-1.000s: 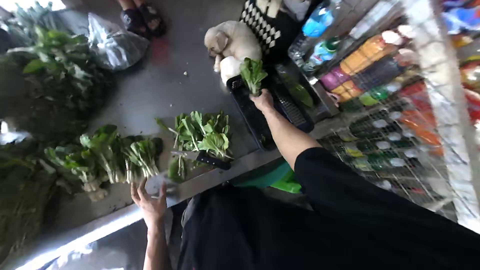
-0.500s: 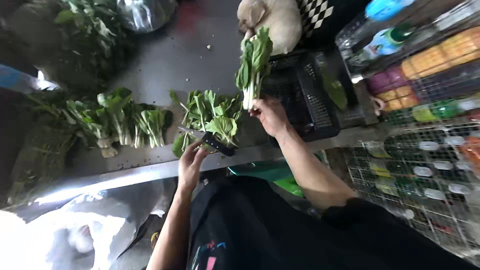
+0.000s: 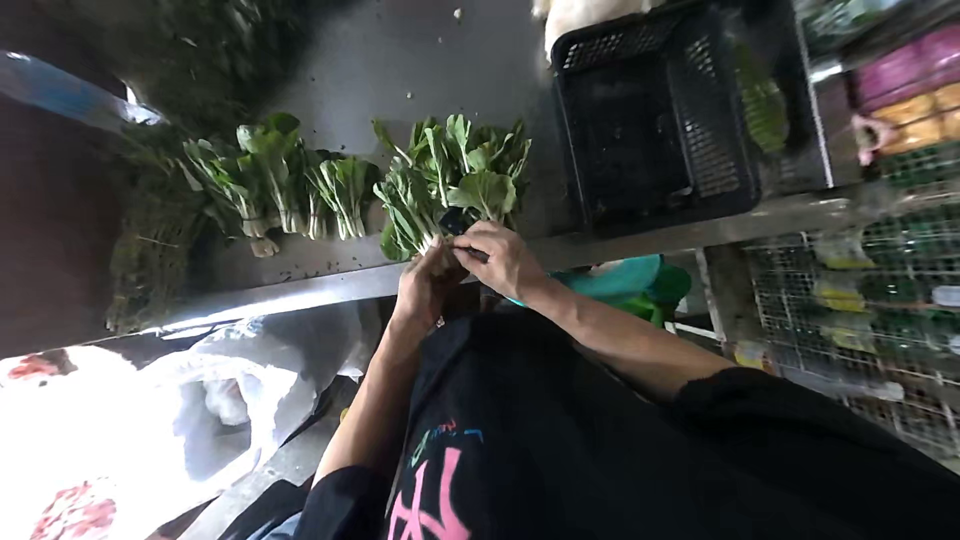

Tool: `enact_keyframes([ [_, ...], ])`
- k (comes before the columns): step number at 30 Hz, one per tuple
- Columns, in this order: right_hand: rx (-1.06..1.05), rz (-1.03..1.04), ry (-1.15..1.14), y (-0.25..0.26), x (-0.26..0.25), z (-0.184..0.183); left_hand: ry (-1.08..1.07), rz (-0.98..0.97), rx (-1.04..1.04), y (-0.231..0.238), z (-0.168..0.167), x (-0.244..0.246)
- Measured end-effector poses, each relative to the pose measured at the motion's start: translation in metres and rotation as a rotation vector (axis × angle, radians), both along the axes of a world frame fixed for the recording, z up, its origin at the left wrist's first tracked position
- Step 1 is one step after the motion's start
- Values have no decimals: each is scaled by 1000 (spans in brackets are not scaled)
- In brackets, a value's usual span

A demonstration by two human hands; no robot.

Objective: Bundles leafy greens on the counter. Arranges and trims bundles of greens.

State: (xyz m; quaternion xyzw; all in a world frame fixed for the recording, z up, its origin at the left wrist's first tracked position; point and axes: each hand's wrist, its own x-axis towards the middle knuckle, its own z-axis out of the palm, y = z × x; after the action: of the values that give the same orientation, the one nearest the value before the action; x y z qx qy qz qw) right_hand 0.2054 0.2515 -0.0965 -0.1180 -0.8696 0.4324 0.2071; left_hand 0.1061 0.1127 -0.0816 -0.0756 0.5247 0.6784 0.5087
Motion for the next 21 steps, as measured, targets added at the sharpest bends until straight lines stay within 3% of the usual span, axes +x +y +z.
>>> enact_keyframes([
  [5, 207, 7, 53, -43, -10, 8, 196, -165, -20, -46, 5, -13],
  [10, 267, -1, -24, -98, -26, 4, 167, -177, -13, -98, 13, -27],
  [13, 171, 51, -99, -123, -33, -3, 102, -121, -33, -127, 4, -33],
  [17, -163, 182, -107, -148, -43, -4, -57, -29, -23, -148, -18, -46],
  [21, -303, 280, -157, -171, -51, 12, -125, 65, -55, -158, -13, -56],
])
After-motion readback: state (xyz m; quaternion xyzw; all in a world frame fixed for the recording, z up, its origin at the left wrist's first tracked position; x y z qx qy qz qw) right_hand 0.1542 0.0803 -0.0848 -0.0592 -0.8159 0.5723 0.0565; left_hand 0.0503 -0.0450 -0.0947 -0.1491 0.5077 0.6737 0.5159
